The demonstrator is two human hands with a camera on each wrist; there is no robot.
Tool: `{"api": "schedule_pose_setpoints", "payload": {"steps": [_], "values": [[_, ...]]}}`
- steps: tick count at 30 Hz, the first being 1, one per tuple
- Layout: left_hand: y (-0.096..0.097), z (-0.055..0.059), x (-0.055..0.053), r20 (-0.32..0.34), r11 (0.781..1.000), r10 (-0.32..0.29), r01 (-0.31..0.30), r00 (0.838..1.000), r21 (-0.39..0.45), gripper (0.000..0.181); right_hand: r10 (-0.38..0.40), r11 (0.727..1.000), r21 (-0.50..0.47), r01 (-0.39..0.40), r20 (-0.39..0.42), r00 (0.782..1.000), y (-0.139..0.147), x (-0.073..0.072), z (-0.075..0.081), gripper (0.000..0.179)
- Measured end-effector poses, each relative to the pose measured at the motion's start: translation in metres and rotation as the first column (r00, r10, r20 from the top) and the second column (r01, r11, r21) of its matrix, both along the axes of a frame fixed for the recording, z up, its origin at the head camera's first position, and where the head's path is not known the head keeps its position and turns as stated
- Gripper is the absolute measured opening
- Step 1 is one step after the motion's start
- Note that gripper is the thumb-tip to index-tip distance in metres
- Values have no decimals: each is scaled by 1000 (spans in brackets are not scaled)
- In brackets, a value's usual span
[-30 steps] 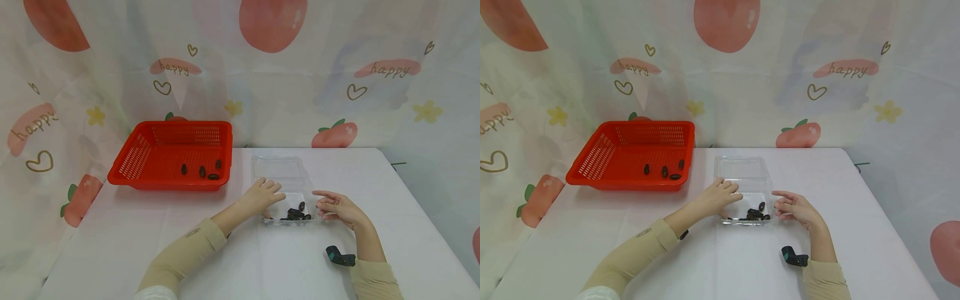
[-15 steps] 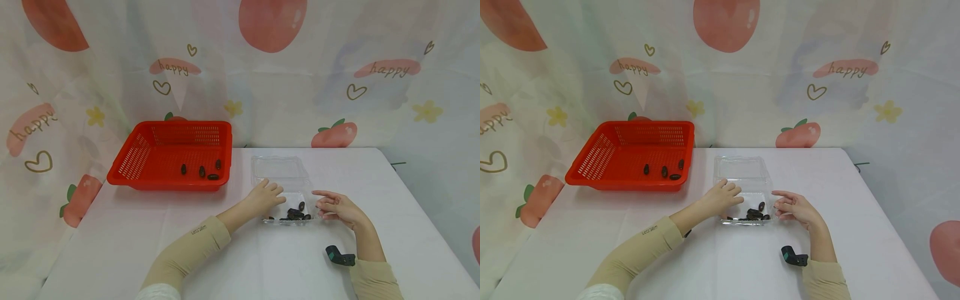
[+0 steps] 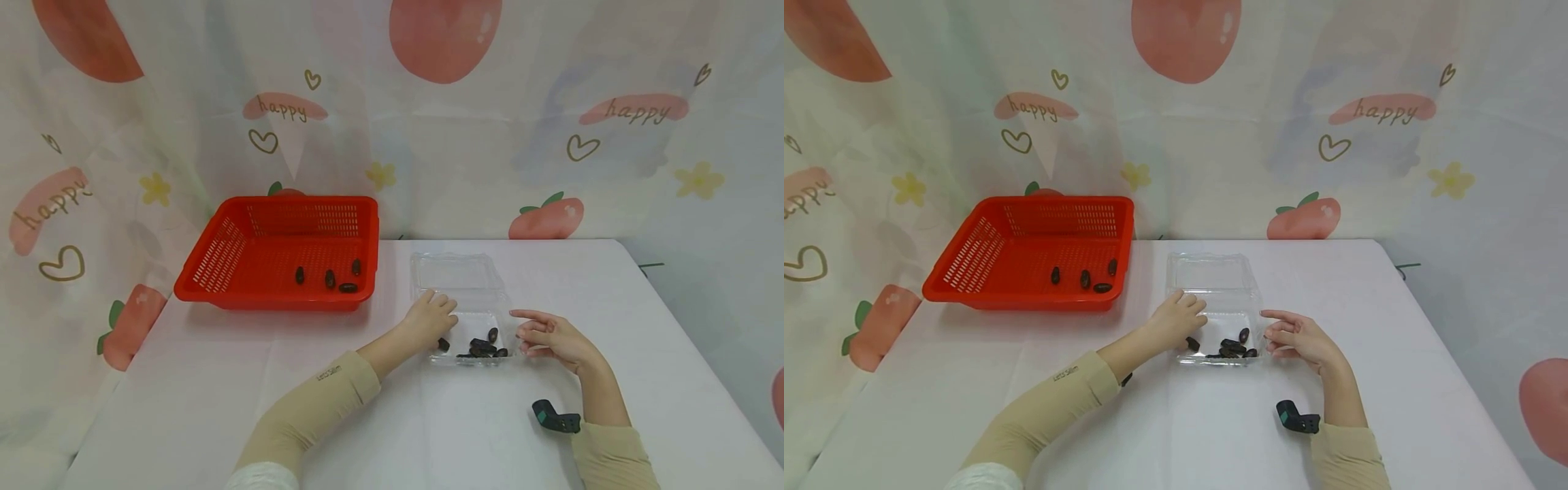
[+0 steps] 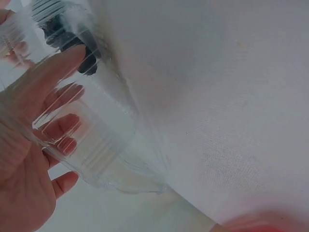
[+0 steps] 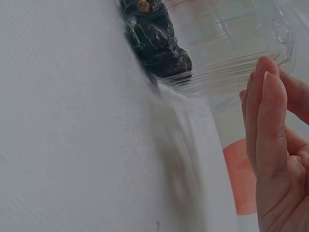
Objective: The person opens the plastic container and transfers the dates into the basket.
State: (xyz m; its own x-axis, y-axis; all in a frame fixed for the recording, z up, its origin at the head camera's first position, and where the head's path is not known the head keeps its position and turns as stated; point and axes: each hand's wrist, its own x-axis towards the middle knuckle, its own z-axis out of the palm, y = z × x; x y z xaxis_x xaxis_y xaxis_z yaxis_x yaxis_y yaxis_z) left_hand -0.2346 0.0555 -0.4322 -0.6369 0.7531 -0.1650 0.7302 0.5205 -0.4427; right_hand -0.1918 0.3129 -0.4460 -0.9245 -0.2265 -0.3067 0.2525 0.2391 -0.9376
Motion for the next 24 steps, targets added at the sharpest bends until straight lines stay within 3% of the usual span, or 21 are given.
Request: {"api": "schedule_pose_setpoints", "payload": {"steps": [12, 24], "values": [[1, -1, -5, 63, 999, 36, -37, 997, 24, 40, -5, 1000, -17, 5, 6, 1000, 1, -2, -1, 47], [0, -9, -9, 72, 994, 33, -40, 997, 99, 27, -3, 1000, 7, 3, 6, 1000, -1, 0, 1, 52]]}}
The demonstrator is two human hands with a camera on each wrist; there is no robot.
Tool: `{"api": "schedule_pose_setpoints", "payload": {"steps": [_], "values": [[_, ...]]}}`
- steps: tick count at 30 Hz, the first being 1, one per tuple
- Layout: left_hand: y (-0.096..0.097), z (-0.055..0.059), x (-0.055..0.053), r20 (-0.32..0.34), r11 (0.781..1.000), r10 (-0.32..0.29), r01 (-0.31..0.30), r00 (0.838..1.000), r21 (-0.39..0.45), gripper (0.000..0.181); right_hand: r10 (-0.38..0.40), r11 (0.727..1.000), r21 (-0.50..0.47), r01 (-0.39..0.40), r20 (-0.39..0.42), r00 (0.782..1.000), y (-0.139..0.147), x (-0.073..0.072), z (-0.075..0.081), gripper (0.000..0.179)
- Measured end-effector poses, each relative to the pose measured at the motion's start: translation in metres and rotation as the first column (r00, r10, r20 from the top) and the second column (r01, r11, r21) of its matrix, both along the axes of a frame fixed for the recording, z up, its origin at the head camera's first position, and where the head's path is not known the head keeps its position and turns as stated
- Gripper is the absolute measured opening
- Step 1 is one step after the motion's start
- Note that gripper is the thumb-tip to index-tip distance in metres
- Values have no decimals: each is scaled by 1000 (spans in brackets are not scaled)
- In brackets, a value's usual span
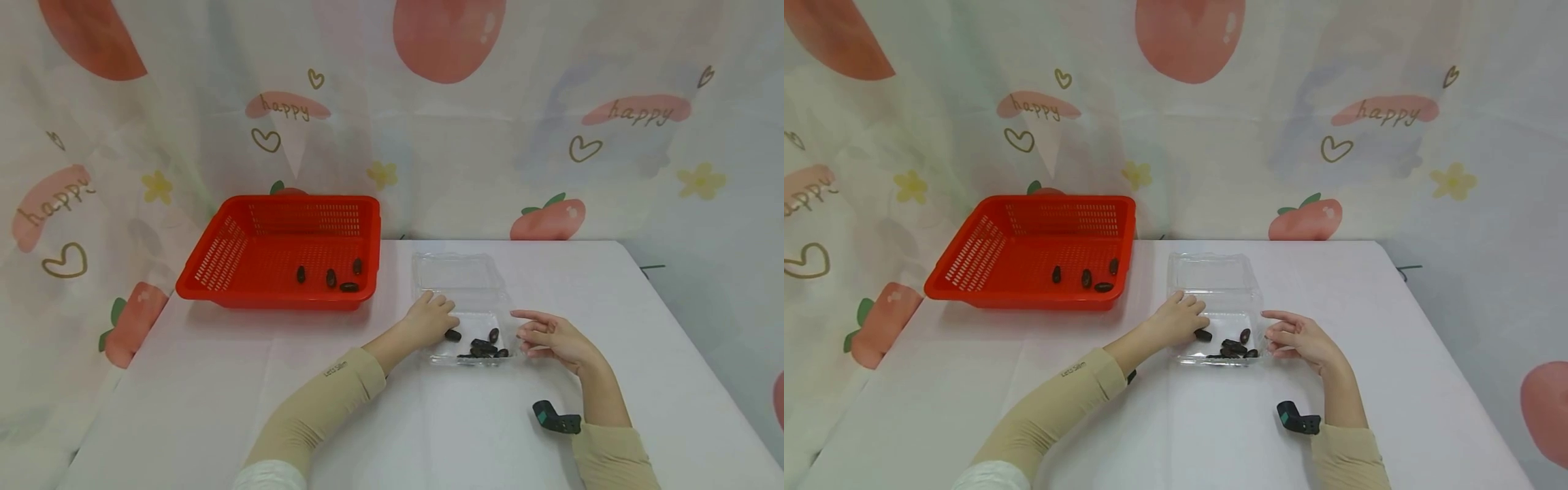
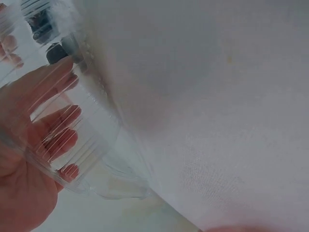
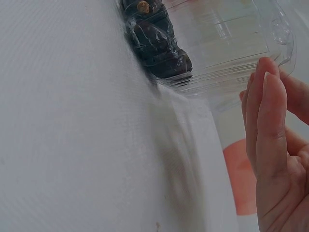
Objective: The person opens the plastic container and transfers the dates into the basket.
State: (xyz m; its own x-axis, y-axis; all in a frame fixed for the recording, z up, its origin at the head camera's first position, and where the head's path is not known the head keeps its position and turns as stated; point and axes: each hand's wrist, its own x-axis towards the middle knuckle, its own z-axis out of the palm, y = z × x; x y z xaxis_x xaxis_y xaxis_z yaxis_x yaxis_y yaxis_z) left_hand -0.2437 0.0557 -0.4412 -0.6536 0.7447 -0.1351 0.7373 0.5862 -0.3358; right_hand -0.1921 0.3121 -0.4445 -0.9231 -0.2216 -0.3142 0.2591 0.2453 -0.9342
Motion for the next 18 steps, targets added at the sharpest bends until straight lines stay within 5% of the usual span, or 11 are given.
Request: {"api": "schedule_pose_setpoints", "payload": {"steps": [18], "values": [[2, 0, -1, 39, 1000, 3, -2, 999, -21, 37, 3, 1000, -6, -3, -4, 1000, -1, 0, 0, 54]]}}
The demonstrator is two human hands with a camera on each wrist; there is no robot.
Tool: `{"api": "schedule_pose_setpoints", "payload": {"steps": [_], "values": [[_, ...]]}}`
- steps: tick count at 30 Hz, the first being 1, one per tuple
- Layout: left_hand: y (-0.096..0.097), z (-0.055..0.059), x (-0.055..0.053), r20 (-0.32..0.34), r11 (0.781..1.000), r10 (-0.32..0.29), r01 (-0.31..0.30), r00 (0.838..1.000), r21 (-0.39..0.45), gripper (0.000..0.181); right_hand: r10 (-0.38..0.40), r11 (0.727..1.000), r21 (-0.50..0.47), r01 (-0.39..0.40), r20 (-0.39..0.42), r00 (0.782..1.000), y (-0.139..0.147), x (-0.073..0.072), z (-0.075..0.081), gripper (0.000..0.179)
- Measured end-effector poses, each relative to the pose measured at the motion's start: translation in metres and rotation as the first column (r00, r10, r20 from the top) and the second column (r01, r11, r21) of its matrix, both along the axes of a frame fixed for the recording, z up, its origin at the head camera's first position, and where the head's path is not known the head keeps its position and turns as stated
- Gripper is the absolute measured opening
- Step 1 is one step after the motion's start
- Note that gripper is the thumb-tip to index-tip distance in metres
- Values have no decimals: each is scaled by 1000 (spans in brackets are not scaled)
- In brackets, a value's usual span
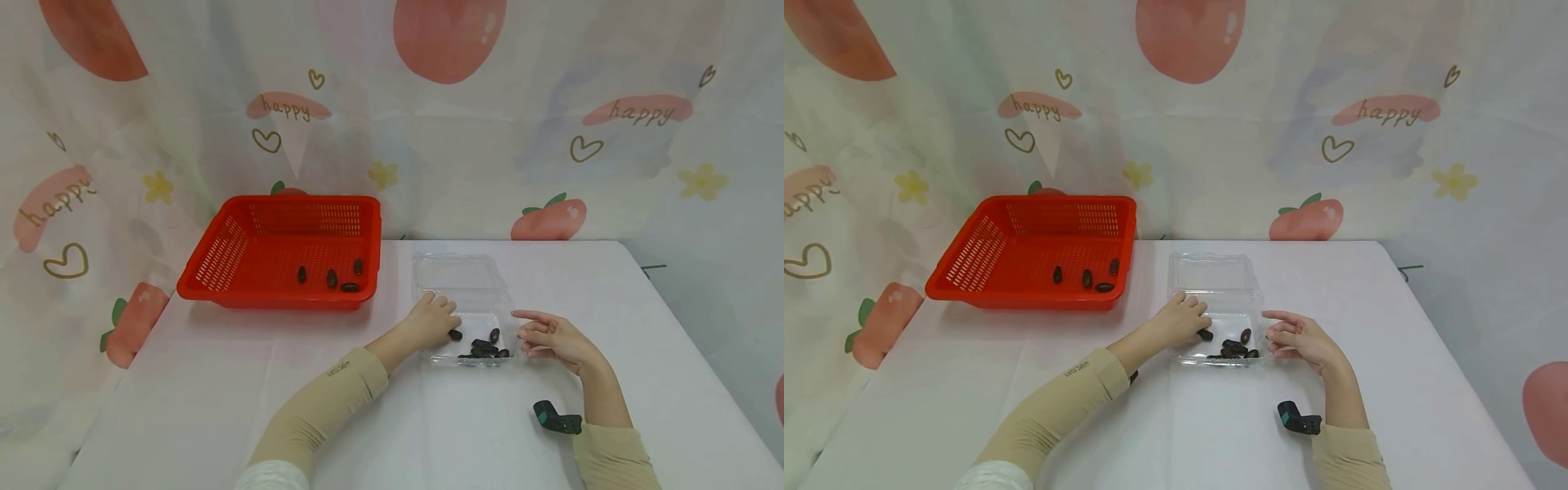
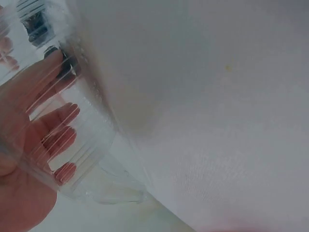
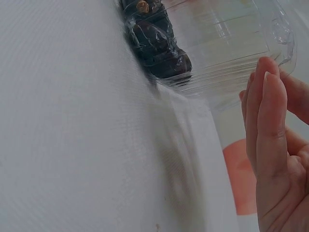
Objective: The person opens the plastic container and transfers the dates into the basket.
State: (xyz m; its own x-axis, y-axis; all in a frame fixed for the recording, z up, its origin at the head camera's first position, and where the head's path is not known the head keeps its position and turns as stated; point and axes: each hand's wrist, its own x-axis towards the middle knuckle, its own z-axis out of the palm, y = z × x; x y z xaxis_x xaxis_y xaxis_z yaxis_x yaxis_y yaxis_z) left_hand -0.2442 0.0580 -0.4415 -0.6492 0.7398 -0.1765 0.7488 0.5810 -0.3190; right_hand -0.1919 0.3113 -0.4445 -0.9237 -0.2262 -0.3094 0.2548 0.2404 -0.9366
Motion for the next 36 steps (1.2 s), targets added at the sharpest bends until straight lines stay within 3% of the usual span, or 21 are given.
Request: {"api": "schedule_pose_setpoints", "payload": {"steps": [9, 17, 23, 30, 36], "values": [[4, -6, 0, -19, 999, 5, -4, 1000, 35, 37, -2, 1000, -14, 3, 10, 1000, 1, 1, 3, 45], [-1, -7, -3, -67, 987, -21, 31, 998, 160, 31, -9, 1000, -18, 9, 14, 1000, 1, 0, 2, 50], [-7, -4, -4, -175, 961, 3, 46, 985, 273, 24, -9, 1000, -15, 9, 11, 1000, 0, 0, 0, 54], [-14, 8, -3, -254, 949, 65, 19, 965, 316, 20, -16, 999, -33, 16, 14, 1000, -1, 1, 1, 52], [-28, 23, -12, -288, 931, 135, -22, 948, 364, 18, -4, 999, -42, 4, 9, 1000, -1, 2, 3, 49]]}}
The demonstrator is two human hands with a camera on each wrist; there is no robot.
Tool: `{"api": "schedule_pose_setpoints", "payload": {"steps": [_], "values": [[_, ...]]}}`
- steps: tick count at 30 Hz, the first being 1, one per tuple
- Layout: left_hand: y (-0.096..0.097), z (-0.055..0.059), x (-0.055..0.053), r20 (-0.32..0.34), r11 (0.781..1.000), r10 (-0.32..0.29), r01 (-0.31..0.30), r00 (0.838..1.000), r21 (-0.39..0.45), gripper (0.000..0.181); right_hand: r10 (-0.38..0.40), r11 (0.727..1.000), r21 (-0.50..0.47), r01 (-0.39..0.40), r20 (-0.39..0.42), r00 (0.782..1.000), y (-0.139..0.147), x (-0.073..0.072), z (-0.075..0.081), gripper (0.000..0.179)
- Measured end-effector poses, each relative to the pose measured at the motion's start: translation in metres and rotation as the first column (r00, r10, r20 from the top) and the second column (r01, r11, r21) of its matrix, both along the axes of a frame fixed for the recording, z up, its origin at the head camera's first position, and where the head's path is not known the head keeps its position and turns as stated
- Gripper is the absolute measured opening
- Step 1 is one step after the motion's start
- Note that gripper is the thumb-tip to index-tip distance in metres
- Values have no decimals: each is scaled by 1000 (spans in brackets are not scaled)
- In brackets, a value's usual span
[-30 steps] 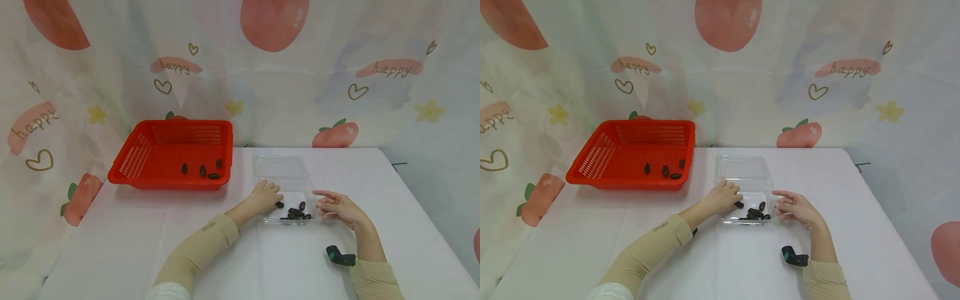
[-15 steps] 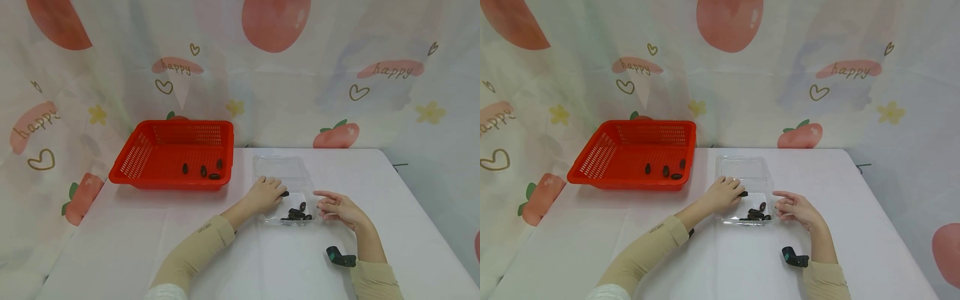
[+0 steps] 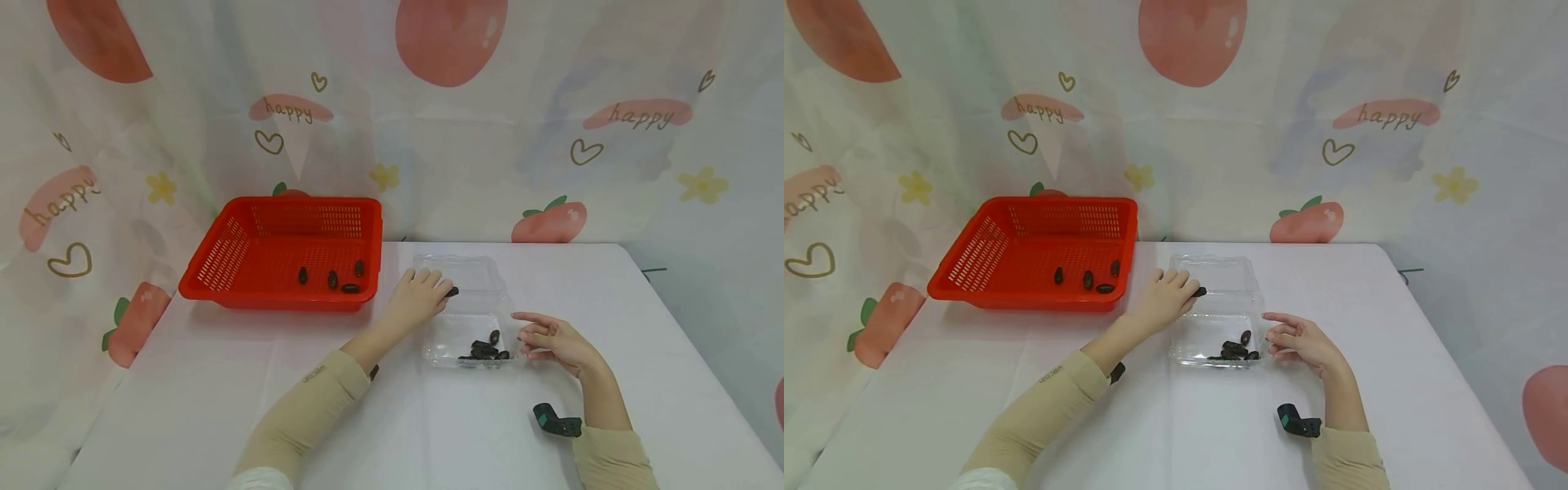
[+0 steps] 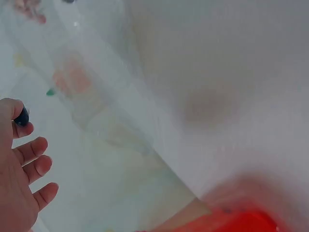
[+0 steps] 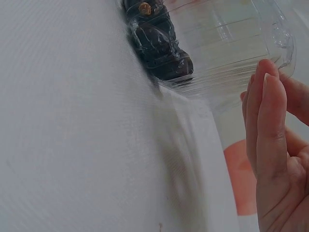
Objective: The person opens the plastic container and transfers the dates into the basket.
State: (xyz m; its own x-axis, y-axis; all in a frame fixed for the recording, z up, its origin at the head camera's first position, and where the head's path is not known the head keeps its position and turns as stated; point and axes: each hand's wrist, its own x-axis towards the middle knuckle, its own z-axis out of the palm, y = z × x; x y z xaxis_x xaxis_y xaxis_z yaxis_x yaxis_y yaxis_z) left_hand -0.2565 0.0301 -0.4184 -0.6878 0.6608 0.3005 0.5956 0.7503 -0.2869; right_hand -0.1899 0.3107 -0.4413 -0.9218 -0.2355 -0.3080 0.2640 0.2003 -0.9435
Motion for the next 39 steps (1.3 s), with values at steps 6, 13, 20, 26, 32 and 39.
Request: {"api": "schedule_pose_setpoints", "payload": {"steps": [6, 13, 20, 26, 32, 39], "values": [[-25, 16, -12, 44, 993, 93, -96, 995, 72, 19, 1, 1000, 12, -1, -2, 1000, -1, 0, 1, 51], [-61, 29, -24, 114, 964, 207, -222, 972, 142, 24, -15, 999, 33, 14, 4, 1000, 0, -1, -3, 52], [-98, 31, -41, 182, 916, 305, -340, 935, 213, 25, -9, 999, 35, 9, 1, 1000, 0, -2, -4, 53], [-127, 28, -54, 297, 867, 374, -445, 879, 224, 32, -10, 999, 30, 10, 5, 1000, 0, -1, -3, 52], [-149, 25, -61, 373, 844, 418, -506, 828, 178, 33, -7, 999, 37, 7, 4, 1000, -1, -1, -2, 56], [-166, 18, -65, 403, 806, 497, -581, 769, 116, 35, -10, 1000, 28, 10, 5, 1000, 0, -1, -3, 54]]}}
